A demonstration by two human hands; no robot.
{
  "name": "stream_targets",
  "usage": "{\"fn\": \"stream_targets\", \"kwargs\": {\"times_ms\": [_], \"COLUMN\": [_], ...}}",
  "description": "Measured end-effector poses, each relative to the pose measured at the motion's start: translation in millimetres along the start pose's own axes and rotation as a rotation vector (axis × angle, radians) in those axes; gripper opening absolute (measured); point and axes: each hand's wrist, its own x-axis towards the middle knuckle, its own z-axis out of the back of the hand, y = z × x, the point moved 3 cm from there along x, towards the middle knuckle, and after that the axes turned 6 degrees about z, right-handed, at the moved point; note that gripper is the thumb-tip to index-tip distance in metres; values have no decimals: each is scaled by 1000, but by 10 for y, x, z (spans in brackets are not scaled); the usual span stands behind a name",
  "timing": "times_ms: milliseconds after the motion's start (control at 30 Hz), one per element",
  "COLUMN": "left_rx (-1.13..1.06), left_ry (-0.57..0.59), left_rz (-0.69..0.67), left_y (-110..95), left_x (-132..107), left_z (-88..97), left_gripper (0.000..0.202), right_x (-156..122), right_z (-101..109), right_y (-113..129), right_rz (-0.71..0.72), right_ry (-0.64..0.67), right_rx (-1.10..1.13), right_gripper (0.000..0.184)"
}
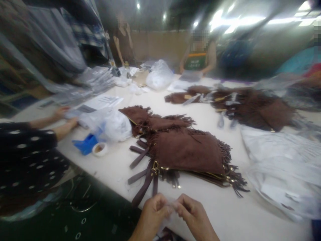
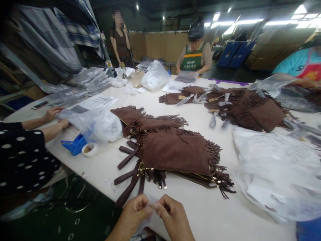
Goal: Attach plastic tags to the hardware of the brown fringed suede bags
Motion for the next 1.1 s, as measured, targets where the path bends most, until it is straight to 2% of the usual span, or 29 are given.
{"fn": "stream_targets", "kwargs": {"times_ms": [133, 267, 400, 533, 667, 833, 1000, 1100], "left_rx": [87, 154, 164, 190, 249, 337, 370, 358], "left_ry": [-42, -115, -228, -278, -314, -327, -319, -321], "left_rz": [19, 16, -33, -71, -84, -117, -110, -113], "left_y": [28, -53, -217, -309, -312, -314, -318, -325], "left_x": [-16, -64, -132, -199, -235, -243, -228, -224], "left_z": [35, 168, 345, 468, 577, 694, 719, 701], "left_gripper": [21, 23, 30, 31, 28, 26, 24, 23], "right_x": [18, 249, 570, 748, 802, 765, 694, 698], "right_z": [85, 103, -106, -351, -398, -340, -391, -421], "right_y": [-68, -43, 60, 126, 153, 235, 276, 255], "right_rz": [-5, -30, -21, -66, -85, -75, -152, -165], "right_ry": [43, -78, -225, -290, -269, -154, -91, -99], "right_rx": [31, 128, 290, 303, 313, 421, 662, 690], "right_gripper": [31, 29, 43, 39, 35, 40, 39, 39]}}
